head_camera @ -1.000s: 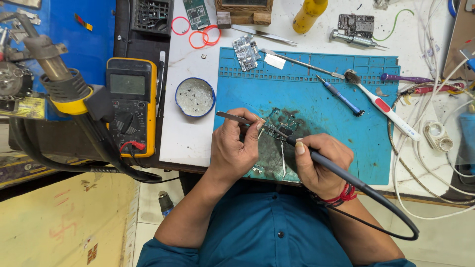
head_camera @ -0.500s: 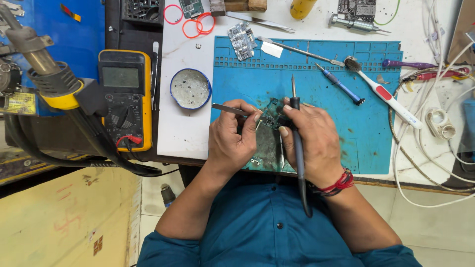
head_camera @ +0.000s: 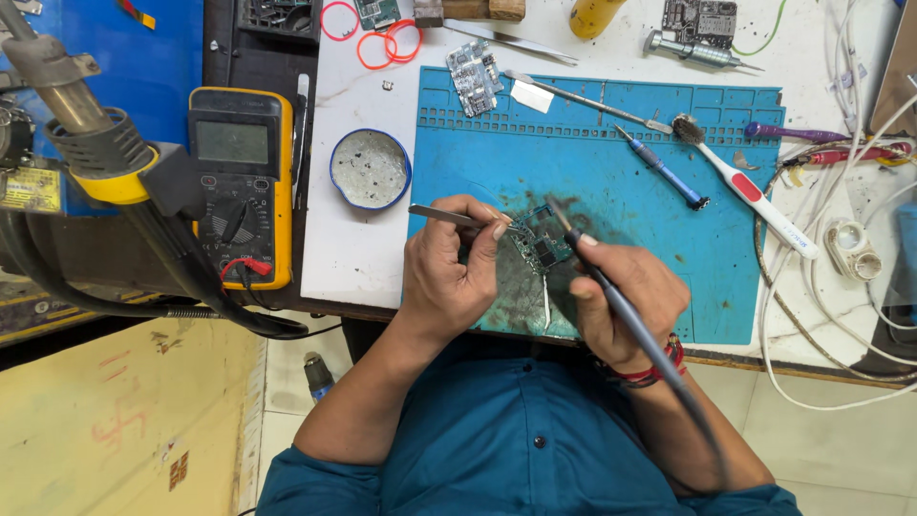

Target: The person solders components on a green circuit board held on a blue silicone mat, using a soldering iron in one hand and a thin metal tool in the other to position parts and work on the board's contacts. They occasionally reposition the board and continue soldering different points across the episode.

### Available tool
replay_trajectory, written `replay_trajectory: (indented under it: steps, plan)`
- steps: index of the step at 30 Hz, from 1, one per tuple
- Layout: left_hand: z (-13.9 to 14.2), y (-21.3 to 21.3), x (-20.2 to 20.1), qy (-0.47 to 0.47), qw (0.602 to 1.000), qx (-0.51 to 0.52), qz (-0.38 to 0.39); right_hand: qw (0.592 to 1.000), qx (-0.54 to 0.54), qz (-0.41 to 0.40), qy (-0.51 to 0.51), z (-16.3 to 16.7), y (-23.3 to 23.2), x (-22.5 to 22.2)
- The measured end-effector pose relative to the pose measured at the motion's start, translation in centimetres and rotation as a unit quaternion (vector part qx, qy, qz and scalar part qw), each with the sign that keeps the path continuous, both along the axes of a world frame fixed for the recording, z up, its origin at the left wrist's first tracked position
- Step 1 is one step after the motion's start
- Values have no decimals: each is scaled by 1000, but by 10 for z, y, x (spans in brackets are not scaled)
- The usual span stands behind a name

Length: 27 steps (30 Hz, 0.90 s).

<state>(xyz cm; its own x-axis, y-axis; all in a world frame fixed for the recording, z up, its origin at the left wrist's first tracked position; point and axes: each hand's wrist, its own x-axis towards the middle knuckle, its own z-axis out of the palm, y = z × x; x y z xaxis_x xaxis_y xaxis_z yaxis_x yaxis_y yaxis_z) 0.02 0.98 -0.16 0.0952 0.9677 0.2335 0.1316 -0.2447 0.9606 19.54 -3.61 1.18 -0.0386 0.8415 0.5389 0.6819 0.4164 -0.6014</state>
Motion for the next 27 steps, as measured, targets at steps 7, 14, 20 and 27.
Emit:
replay_trajectory:
  steps: [7, 14, 20, 27]
  plan:
    - [1, -1, -1, 60, 998, 10, 12, 999, -28, 31, 26, 2, -4, 2]
    - [3, 2, -1, 59, 998, 26, 6, 998, -27, 46, 23, 7, 0, -3]
    - [3, 1, 0, 52, 998, 18, 12, 998, -31, 48, 14, 7, 1, -4]
    - [4, 2, 1, 53, 998, 19, 10, 998, -30, 48, 7, 6, 1, -3]
